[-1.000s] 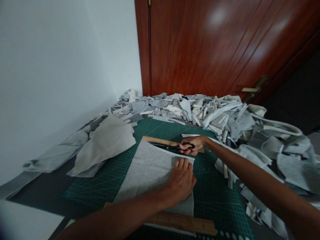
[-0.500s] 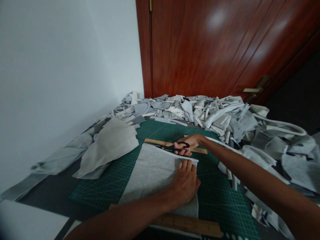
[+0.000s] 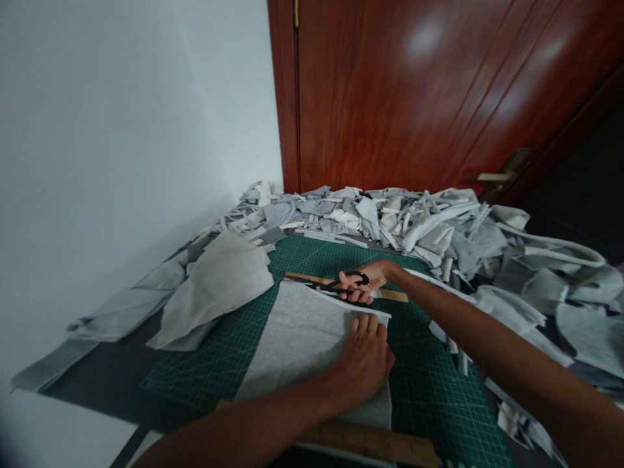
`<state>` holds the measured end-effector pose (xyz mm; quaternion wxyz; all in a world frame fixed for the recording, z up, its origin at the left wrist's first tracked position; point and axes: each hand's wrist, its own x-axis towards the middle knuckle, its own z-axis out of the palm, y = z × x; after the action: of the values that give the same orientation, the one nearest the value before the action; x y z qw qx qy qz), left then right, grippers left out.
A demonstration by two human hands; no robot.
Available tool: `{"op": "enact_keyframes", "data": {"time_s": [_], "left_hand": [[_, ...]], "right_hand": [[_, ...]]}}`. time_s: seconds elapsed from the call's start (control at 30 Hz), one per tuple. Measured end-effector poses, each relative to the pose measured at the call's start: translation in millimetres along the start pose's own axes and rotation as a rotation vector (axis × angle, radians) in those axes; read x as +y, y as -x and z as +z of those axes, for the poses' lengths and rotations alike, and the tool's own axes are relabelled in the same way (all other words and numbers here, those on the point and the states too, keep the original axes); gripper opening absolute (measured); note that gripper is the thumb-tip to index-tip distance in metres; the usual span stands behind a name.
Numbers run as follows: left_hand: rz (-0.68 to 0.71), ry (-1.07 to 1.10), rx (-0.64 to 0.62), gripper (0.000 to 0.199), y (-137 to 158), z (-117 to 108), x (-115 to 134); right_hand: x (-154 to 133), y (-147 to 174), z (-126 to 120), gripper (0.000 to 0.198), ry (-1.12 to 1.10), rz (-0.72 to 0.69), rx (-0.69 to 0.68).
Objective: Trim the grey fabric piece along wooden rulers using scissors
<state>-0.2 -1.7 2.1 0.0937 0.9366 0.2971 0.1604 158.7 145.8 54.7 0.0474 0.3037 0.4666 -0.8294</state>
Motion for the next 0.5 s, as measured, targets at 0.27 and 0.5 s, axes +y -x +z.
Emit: {"op": "enact_keyframes", "data": {"time_s": [0.27,0.5], "left_hand": [[-0.005,0.019,-0.021,0.034,-1,-22,-1],[-0.436,-0.185,-0.125,0.039,-3,-69,-22]], "right_hand": [[4,4,1,0.061,0.000,0.010,0.041],[0,2,1,0.067,0.018,0.046,0.012]]}}
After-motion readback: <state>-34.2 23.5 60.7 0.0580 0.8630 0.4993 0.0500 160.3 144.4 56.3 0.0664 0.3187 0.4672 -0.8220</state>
